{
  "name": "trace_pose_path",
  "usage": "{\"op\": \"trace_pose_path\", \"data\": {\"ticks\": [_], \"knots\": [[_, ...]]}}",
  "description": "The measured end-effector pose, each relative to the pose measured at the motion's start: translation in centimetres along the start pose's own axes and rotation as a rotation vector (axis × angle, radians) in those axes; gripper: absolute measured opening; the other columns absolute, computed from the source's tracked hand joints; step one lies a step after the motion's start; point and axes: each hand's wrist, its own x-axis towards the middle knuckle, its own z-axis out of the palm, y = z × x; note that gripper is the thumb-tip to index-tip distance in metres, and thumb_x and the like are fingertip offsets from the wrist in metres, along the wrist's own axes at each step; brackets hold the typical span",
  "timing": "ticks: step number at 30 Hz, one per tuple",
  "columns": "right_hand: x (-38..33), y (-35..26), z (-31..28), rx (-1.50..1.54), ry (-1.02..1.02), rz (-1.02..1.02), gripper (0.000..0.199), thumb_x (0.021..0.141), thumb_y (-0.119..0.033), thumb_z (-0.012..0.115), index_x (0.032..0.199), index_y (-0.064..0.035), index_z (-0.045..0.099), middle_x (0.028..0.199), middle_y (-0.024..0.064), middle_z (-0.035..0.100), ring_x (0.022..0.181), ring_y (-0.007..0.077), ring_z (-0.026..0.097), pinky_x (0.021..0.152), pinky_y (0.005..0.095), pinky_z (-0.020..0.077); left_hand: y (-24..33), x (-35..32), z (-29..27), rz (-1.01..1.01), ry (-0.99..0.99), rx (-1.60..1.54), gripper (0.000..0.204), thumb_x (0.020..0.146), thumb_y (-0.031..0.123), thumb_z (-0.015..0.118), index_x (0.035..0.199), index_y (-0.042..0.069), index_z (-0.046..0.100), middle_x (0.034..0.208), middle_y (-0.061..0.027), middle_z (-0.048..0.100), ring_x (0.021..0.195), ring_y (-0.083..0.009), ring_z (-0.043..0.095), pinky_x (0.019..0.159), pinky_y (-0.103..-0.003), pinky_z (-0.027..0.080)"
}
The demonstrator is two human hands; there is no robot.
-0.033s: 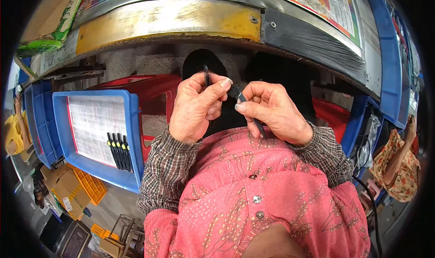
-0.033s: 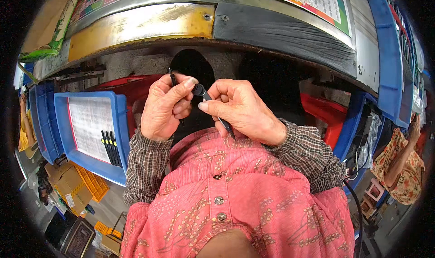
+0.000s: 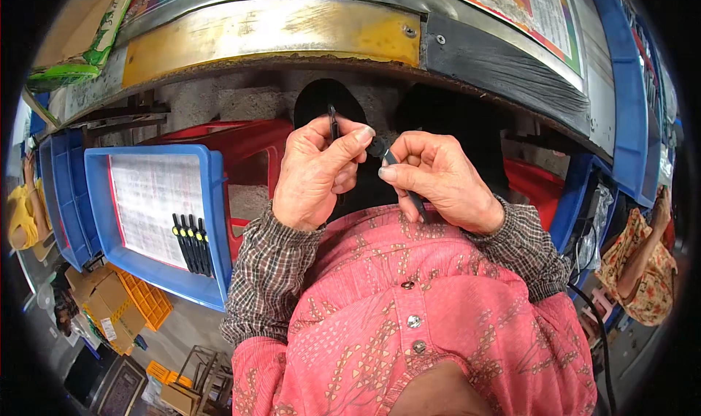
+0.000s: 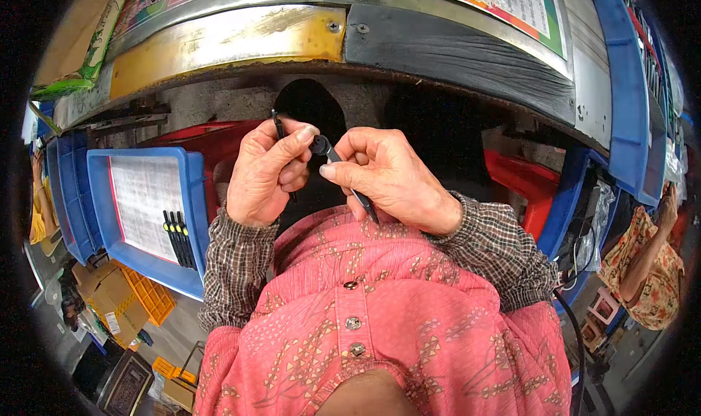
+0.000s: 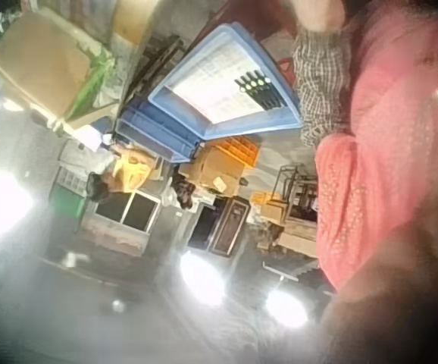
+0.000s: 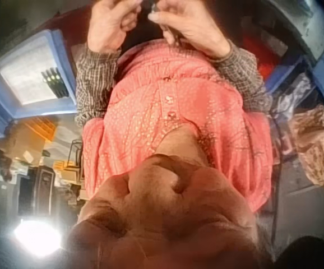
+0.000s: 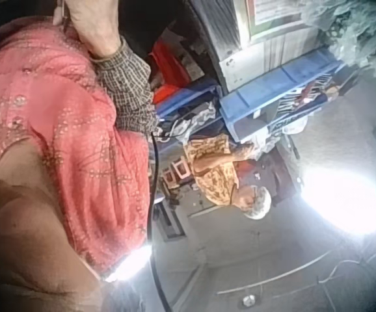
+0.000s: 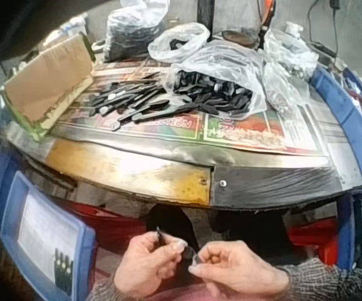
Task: The person arranges assembled components into a tray, then picks up plastic components and small parts from the table and fits them together by hand.
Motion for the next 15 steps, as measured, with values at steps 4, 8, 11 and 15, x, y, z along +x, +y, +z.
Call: {"op": "trace_pose_path", "data": {"ticks": [4,8,11,15], "knots": [[-0.01,-0.11,0.03,0.015,0.003,0.004,0.013,0.089,-0.009,0.060,0.086,0.0016,0.054,0.065,0.0029,0.056,0.048,0.0086,0.055,0.042,0.0209,0.0422,-0.11,0.06,-0.11,0.012,-0.004,0.004,0.013,0.085,0.012,0.068,0.090,0.002,0.060,0.069,-0.0013,0.055,0.046,-0.0015,0.039,0.040,-0.016,0.029],[0.07,0.12,0.01,0.046,-0.007,-0.010,0.015,0.089,-0.011,0.061,0.086,0.0025,0.054,0.066,0.0033,0.057,0.049,0.0080,0.055,0.041,0.0209,0.0417,-0.30,0.14,-0.24,0.007,0.003,0.029,0.011,0.087,0.011,0.065,0.093,0.003,0.062,0.071,-0.0007,0.056,0.045,-0.0017,0.038,0.039,-0.017,0.028],[0.13,0.27,-0.12,0.022,0.005,0.002,0.015,0.089,-0.010,0.061,0.086,0.0026,0.054,0.065,0.0031,0.056,0.048,0.0084,0.055,0.041,0.0212,0.0419,-0.45,0.25,-0.31,0.002,-0.005,0.011,0.010,0.086,0.011,0.066,0.093,0.003,0.062,0.071,-0.0007,0.056,0.045,-0.0018,0.038,0.039,-0.017,0.028],[0.24,0.60,-0.15,0.002,0.005,0.010,0.015,0.089,-0.010,0.060,0.085,0.0028,0.054,0.064,0.0029,0.056,0.048,0.0088,0.055,0.041,0.0215,0.0417,-0.56,0.33,-0.24,0.009,0.008,0.014,0.015,0.084,0.011,0.069,0.091,0.001,0.060,0.069,-0.0016,0.056,0.046,-0.0020,0.040,0.040,-0.017,0.029]]}}
